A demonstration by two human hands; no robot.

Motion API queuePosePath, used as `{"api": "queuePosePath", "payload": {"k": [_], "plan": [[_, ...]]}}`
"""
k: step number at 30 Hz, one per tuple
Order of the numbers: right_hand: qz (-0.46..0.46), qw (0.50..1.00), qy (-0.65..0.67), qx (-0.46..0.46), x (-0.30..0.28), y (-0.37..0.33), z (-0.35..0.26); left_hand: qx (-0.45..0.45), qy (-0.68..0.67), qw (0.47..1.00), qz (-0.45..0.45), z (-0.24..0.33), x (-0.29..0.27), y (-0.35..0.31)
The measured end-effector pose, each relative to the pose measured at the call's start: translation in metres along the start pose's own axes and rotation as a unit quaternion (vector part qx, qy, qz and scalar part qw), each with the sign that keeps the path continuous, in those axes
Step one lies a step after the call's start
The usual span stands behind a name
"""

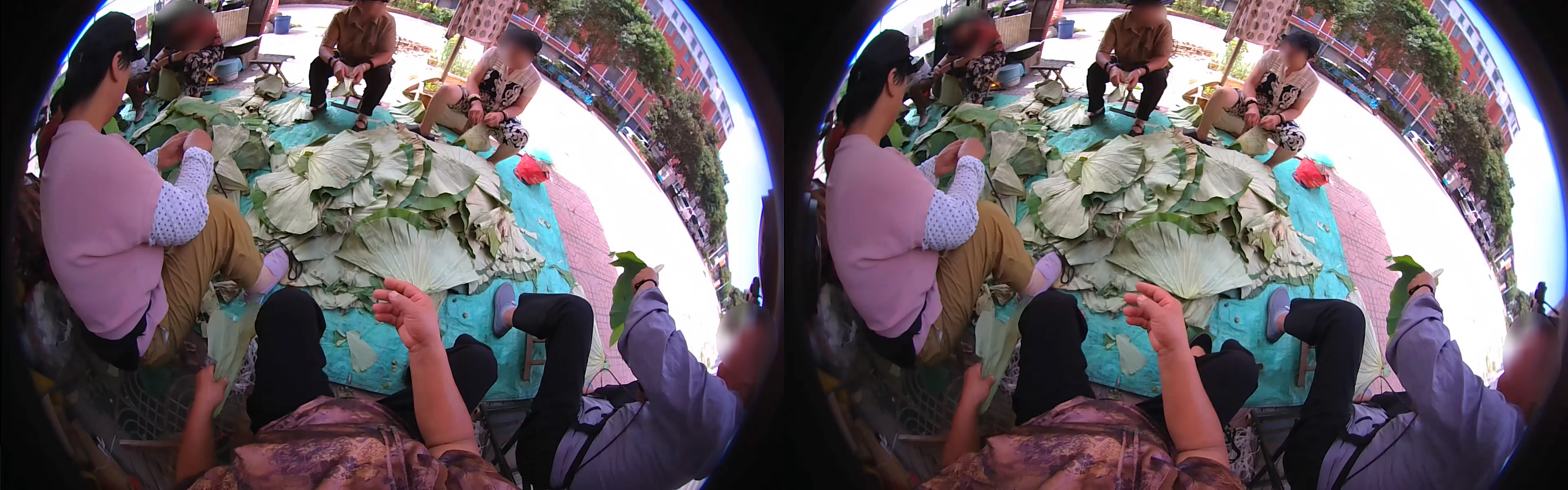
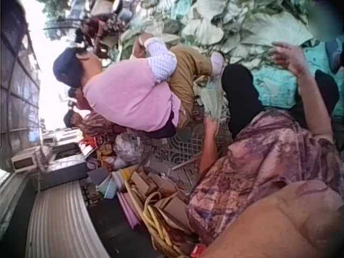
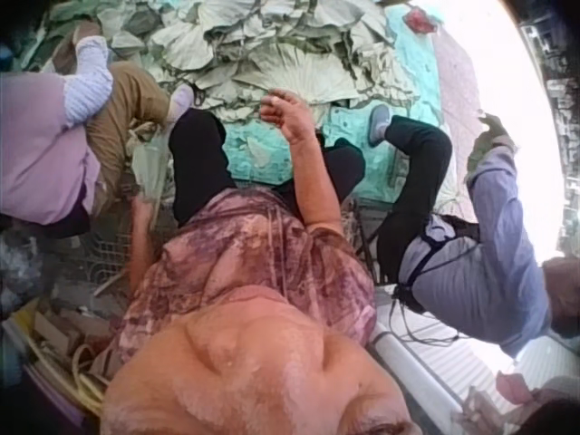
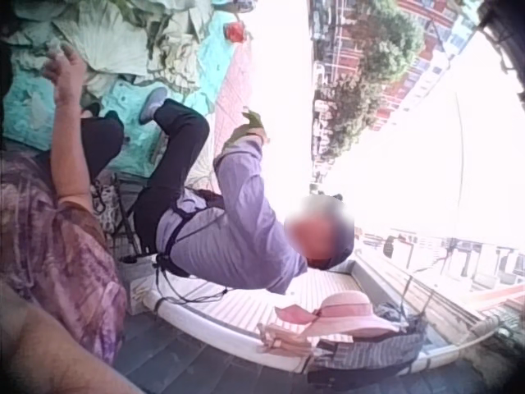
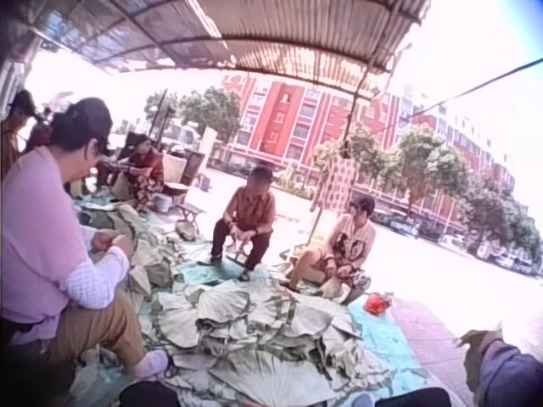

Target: The person picks up large green leaves from a pile on a tarp and folds them by hand, occasionally using a metal hook to manage thin ties.

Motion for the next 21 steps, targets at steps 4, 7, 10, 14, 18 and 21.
{"api": "queuePosePath", "payload": {"k": [4, 7, 10, 14, 18, 21], "plan": [[0.001, 0.999, -0.028, 0.028, -0.009, 0.006, 0.021, -0.221, -0.098, 0.97, -0.001, -0.089, 0.025, -0.017], [0.0, 0.998, -0.036, 0.046, -0.015, 0.011, 0.037, -0.257, -0.166, 0.947, 0.093, -0.149, 0.042, -0.042], [0.005, 0.997, -0.041, 0.058, -0.019, 0.015, 0.047, -0.353, -0.033, 0.932, 0.073, -0.213, 0.053, -0.075], [0.028, 0.997, -0.033, 0.068, -0.033, 0.02, 0.048, -0.293, -0.045, 0.947, 0.125, -0.233, 0.058, -0.089], [0.021, 0.997, -0.027, 0.068, -0.032, 0.023, 0.053, -0.304, 0.013, 0.944, 0.127, -0.238, 0.053, -0.1], [0.015, 0.997, -0.024, 0.069, -0.035, 0.025, 0.057, -0.307, 0.043, 0.943, 0.119, -0.237, 0.051, -0.103]]}}
Point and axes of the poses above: each hand's wrist, its own y-axis towards the middle knuckle, its own x-axis out of the palm, z = x × y, the point moved 9 cm from there along y, towards the middle knuckle, and after that the axes turned 15 degrees about z, right-handed, at the moved point
